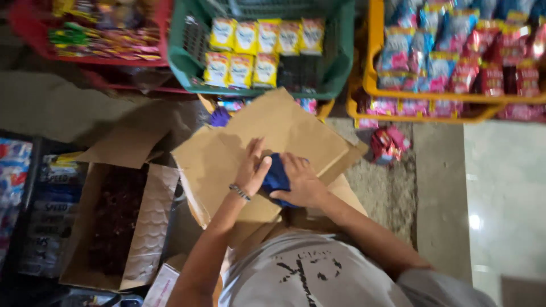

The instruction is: Wiping detergent sachets with a cloth and placing them into a basket.

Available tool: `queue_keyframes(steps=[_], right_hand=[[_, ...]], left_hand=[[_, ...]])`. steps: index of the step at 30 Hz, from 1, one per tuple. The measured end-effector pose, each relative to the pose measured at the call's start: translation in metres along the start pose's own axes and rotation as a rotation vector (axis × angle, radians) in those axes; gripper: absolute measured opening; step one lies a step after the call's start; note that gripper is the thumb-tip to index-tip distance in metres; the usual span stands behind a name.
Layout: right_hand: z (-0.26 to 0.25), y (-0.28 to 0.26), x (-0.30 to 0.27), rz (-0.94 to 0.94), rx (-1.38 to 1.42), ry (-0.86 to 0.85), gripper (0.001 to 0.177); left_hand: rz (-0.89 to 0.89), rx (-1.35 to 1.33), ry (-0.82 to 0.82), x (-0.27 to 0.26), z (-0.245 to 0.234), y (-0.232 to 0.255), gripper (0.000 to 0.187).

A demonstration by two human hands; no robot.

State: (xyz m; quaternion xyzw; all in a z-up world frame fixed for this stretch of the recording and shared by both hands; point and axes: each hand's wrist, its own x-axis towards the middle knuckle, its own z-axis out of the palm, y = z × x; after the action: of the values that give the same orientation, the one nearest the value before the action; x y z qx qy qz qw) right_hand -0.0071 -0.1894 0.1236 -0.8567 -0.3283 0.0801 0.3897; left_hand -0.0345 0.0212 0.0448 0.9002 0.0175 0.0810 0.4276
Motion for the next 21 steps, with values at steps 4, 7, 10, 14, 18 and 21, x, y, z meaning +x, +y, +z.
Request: queue_keyframes(steps=[4, 7, 10, 14, 18, 21], right_hand=[[0.008, 0.014, 0.001, 0.003, -0.119, -0.129, 0.098], [0.003, 0.022, 0.01, 0.05, -0.03, -0.114, 0.091], [0.0, 0.037, 0.023, 0.115, 0.038, -0.053, 0.094], [-0.028, 0.043, 0.049, 0.244, -0.175, -0.023, 0.088], [-0.069, 0.076, 0.068, 0.195, 0.003, -0.23, 0.096], [-0.105, 0.134, 0.062, -0.113, 0.587, -0.169, 0.056]], left_hand=[[0.21, -0.095, -0.195, 0.002, -0.008, 0.012, 0.076], [0.312, 0.047, -0.312, 0.009, -0.014, 0.023, 0.083], [0.391, 0.052, -0.348, 0.023, -0.016, 0.036, 0.091], [0.302, 0.09, -0.341, 0.031, -0.006, 0.035, 0.098], [0.06, 0.281, -0.448, 0.013, -0.006, -0.003, 0.078], [0.166, 0.159, -0.34, 0.003, -0.019, -0.013, 0.058]])
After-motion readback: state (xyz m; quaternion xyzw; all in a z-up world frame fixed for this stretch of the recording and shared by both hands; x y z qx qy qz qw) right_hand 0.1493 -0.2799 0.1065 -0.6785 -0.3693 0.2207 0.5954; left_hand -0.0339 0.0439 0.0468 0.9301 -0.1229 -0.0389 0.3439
